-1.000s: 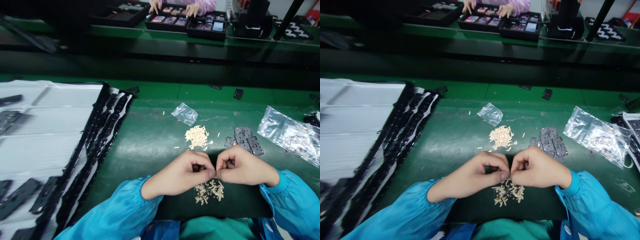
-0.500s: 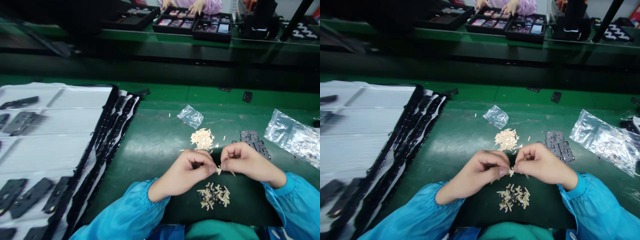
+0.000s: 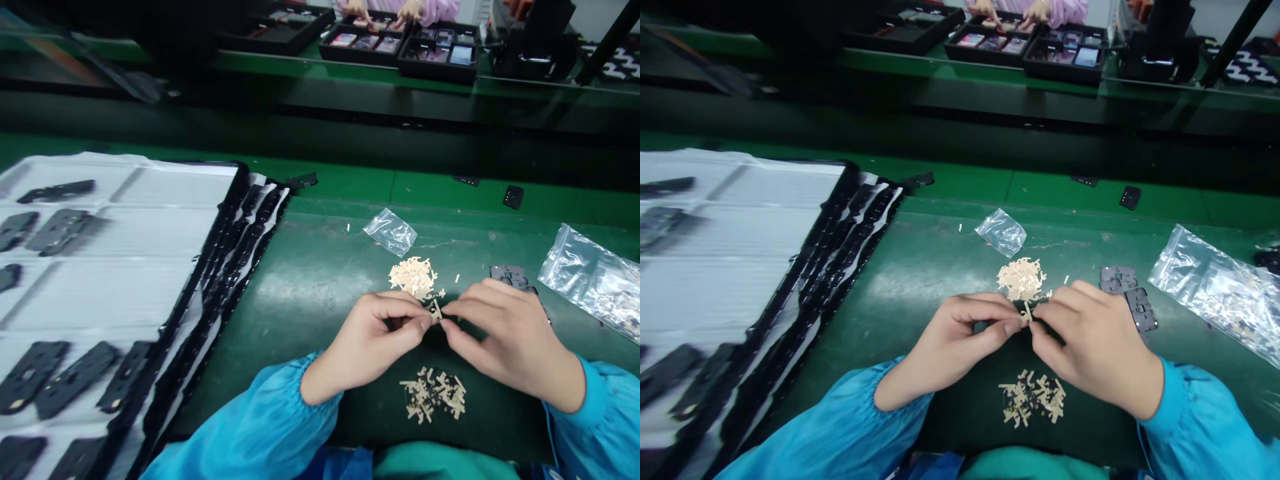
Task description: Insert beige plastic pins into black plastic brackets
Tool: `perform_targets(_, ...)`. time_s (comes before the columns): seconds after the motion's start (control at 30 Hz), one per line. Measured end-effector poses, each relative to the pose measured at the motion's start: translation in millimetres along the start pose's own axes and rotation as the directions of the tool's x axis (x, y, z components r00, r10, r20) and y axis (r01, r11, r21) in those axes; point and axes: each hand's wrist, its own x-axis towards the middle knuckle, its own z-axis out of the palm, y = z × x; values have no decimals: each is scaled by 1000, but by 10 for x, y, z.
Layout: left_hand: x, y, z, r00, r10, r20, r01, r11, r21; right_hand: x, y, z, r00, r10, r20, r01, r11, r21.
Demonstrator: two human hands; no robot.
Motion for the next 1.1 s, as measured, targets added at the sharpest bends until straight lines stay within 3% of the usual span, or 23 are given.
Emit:
perform_targets(0.1,-13,16,12,998,63,-9,-62,996,58,-15,-67,36,996,-64,58,72,986,-151)
perform_targets(0.3,-37,14,25,980,192,47,-198,957,211,33,-106,81,988,-99,119,122,971,-207)
perform_targets(0.43,-60,-37,37,968,217,129,-252,860,443,66,-72,132,979,-134,154,166,961,-222)
perform_targets(0.53,-66,-52,40,966,199,165,-257,803,538,79,-24,181,983,-143,113,163,968,-191)
perform_targets(0.7,-45,-1,-12,972,161,169,-219,884,414,80,42,179,990,-89,107,95,994,-55)
perform_targets(0.87,-22,24,-56,985,138,100,-162,941,296,66,37,135,998,-53,-18,52,998,-19)
perform_targets(1.1,-33,14,-26,985,127,118,-160,928,338,66,29,165,994,-95,58,98,994,-55)
